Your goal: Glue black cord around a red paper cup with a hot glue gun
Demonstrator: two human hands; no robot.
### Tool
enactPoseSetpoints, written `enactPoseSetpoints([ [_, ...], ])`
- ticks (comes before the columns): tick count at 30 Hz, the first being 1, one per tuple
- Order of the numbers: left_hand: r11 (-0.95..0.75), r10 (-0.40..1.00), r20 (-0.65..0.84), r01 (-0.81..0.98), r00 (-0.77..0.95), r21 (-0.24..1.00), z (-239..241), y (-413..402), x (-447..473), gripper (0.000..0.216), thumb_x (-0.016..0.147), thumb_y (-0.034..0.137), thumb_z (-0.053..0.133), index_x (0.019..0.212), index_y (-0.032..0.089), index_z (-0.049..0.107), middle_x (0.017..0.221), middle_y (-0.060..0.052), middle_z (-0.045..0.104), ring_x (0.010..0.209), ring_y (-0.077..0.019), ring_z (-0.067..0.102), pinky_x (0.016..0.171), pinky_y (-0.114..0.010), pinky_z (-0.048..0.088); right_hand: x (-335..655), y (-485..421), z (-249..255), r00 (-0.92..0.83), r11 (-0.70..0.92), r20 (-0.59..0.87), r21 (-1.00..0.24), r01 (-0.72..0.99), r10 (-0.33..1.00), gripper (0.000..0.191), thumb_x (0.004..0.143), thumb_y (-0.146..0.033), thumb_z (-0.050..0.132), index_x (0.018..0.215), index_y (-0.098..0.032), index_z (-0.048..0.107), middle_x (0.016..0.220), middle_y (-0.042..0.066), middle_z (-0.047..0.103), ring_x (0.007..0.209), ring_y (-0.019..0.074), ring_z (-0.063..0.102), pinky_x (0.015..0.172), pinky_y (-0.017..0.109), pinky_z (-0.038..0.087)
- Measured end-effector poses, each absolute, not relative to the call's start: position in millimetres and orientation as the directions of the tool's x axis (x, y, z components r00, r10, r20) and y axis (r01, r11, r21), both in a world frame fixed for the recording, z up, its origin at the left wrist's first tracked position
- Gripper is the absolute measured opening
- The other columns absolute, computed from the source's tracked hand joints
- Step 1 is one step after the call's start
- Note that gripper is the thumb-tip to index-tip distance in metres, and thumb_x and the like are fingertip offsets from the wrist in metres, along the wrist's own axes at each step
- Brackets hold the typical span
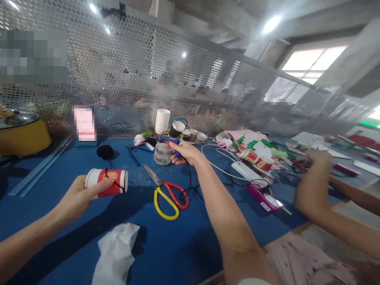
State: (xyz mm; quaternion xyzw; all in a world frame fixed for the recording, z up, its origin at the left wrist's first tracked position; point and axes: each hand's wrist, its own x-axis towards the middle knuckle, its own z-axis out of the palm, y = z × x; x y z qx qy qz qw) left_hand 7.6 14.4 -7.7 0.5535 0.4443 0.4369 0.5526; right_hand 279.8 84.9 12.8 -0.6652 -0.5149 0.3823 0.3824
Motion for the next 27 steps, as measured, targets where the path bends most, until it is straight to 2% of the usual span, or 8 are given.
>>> enactPoseSetpoints([
  [3, -0.020, 0.974, 0.013, 0.026, 0.225, 0.999, -6.7, 14.4, 6.8, 0.021, 0.062, 0.033, 0.068, 0.053, 0.014, 0.063, 0.047, 0.002, 0.060, 0.042, -0.0082, 0.045, 0.042, -0.018, 0.034, 276.5, 86.1, 6.2, 0.176, -0.164, -0.114, -0.937, 0.308, 0.978, 0.020, 0.074, -0.028, 0.058, 0.062, -0.013, 0.051, 0.048, 0.002, 0.056, 0.039, 0.0108, 0.054, 0.036, 0.021, 0.043],
  [6, -0.037, 0.975, 0.029, 0.029, 0.221, 0.999, -6.1, 15.4, 6.2, 0.022, 0.064, 0.033, 0.067, 0.053, 0.014, 0.062, 0.047, 0.002, 0.058, 0.043, -0.0080, 0.044, 0.042, -0.018, 0.033, 271.7, 81.2, 5.0, 0.205, -0.074, -0.022, -0.966, 0.249, 0.978, 0.018, 0.076, -0.025, 0.054, 0.063, -0.014, 0.049, 0.046, -0.002, 0.052, 0.037, 0.0078, 0.051, 0.034, 0.017, 0.039],
  [10, -0.049, 0.979, 0.043, 0.023, 0.200, 0.999, -3.1, 17.1, 4.9, 0.023, 0.063, 0.034, 0.067, 0.054, 0.014, 0.062, 0.048, 0.001, 0.057, 0.044, -0.0084, 0.045, 0.043, -0.019, 0.035, 259.0, 60.4, 18.6, 0.176, 0.117, 0.154, -0.972, 0.203, 0.972, 0.010, 0.072, -0.023, 0.057, 0.072, -0.015, 0.051, 0.059, -0.001, 0.059, 0.053, 0.0088, 0.058, 0.050, 0.019, 0.046],
  [13, -0.055, 0.985, 0.049, 0.030, 0.163, 0.998, 1.5, 17.7, 3.0, 0.022, 0.062, 0.034, 0.067, 0.054, 0.014, 0.062, 0.047, 0.002, 0.057, 0.043, -0.0081, 0.044, 0.043, -0.019, 0.035, 247.7, 36.4, 34.6, 0.003, 0.265, 0.270, -0.946, 0.186, 0.963, 0.019, 0.068, -0.021, 0.060, 0.085, -0.014, 0.055, 0.072, 0.002, 0.063, 0.058, 0.0113, 0.058, 0.055, 0.024, 0.048],
  [15, -0.055, 0.989, 0.048, 0.046, 0.142, 0.997, 4.4, 18.0, 1.4, 0.023, 0.062, 0.035, 0.067, 0.052, 0.014, 0.062, 0.045, 0.002, 0.056, 0.041, -0.0076, 0.043, 0.041, -0.018, 0.033, 241.4, 20.3, 41.6, -0.111, 0.283, 0.264, -0.934, 0.217, 0.958, 0.017, 0.070, -0.023, 0.057, 0.085, -0.014, 0.057, 0.069, 0.002, 0.062, 0.050, 0.0097, 0.054, 0.050, 0.023, 0.046],
  [17, -0.054, 0.991, 0.045, 0.063, 0.126, 0.997, 6.3, 18.3, -0.2, 0.024, 0.061, 0.035, 0.068, 0.052, 0.014, 0.062, 0.045, 0.002, 0.057, 0.041, -0.0079, 0.044, 0.040, -0.018, 0.033, 236.5, 6.9, 43.6, -0.197, 0.281, 0.230, -0.913, 0.297, 0.953, 0.013, 0.074, -0.027, 0.055, 0.077, -0.015, 0.059, 0.057, 0.000, 0.058, 0.047, 0.0099, 0.052, 0.048, 0.023, 0.045],
  [21, -0.037, 0.993, 0.029, 0.064, 0.113, 0.997, 8.0, 18.9, -1.8, 0.023, 0.060, 0.036, 0.068, 0.056, 0.014, 0.064, 0.050, -0.001, 0.061, 0.044, -0.0104, 0.050, 0.043, -0.020, 0.037, 229.6, -9.6, 40.3, -0.216, 0.263, 0.177, -0.832, 0.489, 0.960, 0.020, 0.074, -0.036, 0.055, 0.064, -0.018, 0.056, 0.039, -0.004, 0.047, 0.042, 0.0117, 0.050, 0.044, 0.023, 0.044],
  [27, 0.004, 0.994, -0.009, 0.048, 0.105, 0.999, 6.7, 19.9, -1.8, 0.023, 0.059, 0.036, 0.069, 0.059, 0.013, 0.064, 0.055, -0.002, 0.064, 0.047, -0.0117, 0.054, 0.046, -0.020, 0.040, 224.5, -17.1, 40.1, -0.228, 0.357, 0.277, -0.653, 0.668, 0.933, 0.019, 0.073, -0.038, 0.056, 0.081, -0.022, 0.062, 0.044, -0.004, 0.053, 0.037, 0.0124, 0.047, 0.039, 0.025, 0.040],
])
